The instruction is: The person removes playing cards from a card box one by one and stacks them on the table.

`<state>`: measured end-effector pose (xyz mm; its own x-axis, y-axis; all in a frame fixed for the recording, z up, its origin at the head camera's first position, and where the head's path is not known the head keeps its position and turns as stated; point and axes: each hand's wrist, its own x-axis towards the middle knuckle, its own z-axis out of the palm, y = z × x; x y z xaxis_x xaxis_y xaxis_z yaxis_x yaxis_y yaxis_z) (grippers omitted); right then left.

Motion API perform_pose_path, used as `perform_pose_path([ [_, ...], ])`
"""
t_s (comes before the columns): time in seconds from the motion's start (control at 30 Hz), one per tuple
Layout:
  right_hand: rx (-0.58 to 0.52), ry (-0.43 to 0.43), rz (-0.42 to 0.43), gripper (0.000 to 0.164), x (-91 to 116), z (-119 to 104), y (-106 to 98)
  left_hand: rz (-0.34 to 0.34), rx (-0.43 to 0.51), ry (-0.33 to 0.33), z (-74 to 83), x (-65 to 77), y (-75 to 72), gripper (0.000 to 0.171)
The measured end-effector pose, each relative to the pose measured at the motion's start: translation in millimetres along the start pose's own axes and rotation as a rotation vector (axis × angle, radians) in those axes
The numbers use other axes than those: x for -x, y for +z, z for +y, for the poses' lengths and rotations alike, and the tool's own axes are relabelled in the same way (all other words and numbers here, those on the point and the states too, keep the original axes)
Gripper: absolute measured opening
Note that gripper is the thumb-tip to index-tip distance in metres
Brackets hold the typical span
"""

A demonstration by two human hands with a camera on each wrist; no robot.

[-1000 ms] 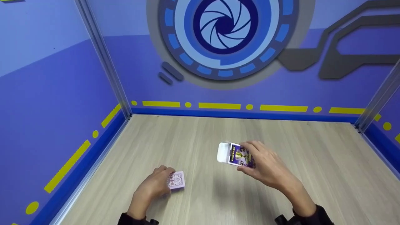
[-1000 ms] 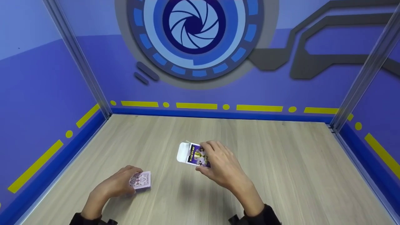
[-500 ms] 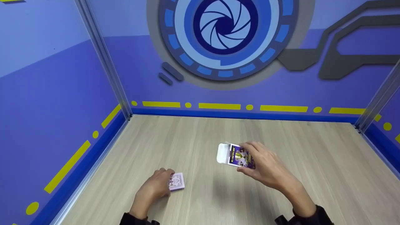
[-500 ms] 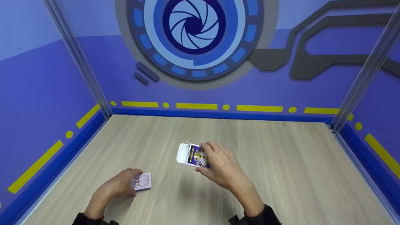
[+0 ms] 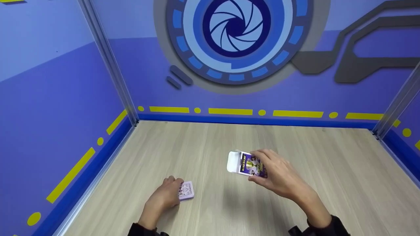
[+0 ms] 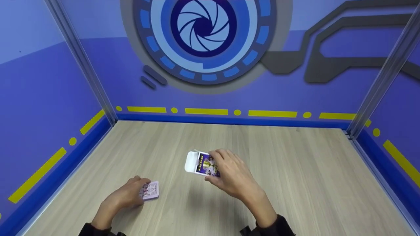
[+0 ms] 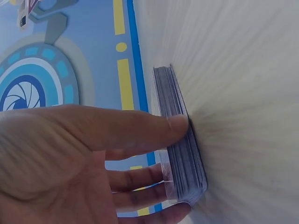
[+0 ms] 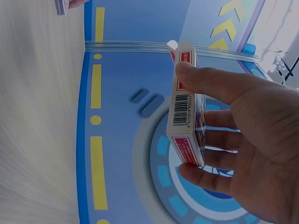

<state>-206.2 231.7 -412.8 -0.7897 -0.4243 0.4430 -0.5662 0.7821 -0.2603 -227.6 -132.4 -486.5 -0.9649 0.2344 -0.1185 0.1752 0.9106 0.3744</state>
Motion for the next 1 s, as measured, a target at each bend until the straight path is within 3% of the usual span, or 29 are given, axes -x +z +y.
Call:
perform_pose_path([
  [0.37, 0.004, -0.009, -0.004, 0.068, -0.1, -0.5, 2.3, -0.010, 0.052, -0.011, 3.0, -1.1, 1.8, 0.068],
  [0.63, 0.021, -0.014, -0.001, 0.069, 0.2, -1.0, 3.1, 0.025, 0.012, 0.015, 3.3, -2.1, 5.1, 0.059],
  [1.0, 0.012, 0.003, -0.022, 0.070, 0.1, -2.6, 3.9, 0.034, 0.014, 0.021, 4.0, -2.0, 1.9, 0.063],
])
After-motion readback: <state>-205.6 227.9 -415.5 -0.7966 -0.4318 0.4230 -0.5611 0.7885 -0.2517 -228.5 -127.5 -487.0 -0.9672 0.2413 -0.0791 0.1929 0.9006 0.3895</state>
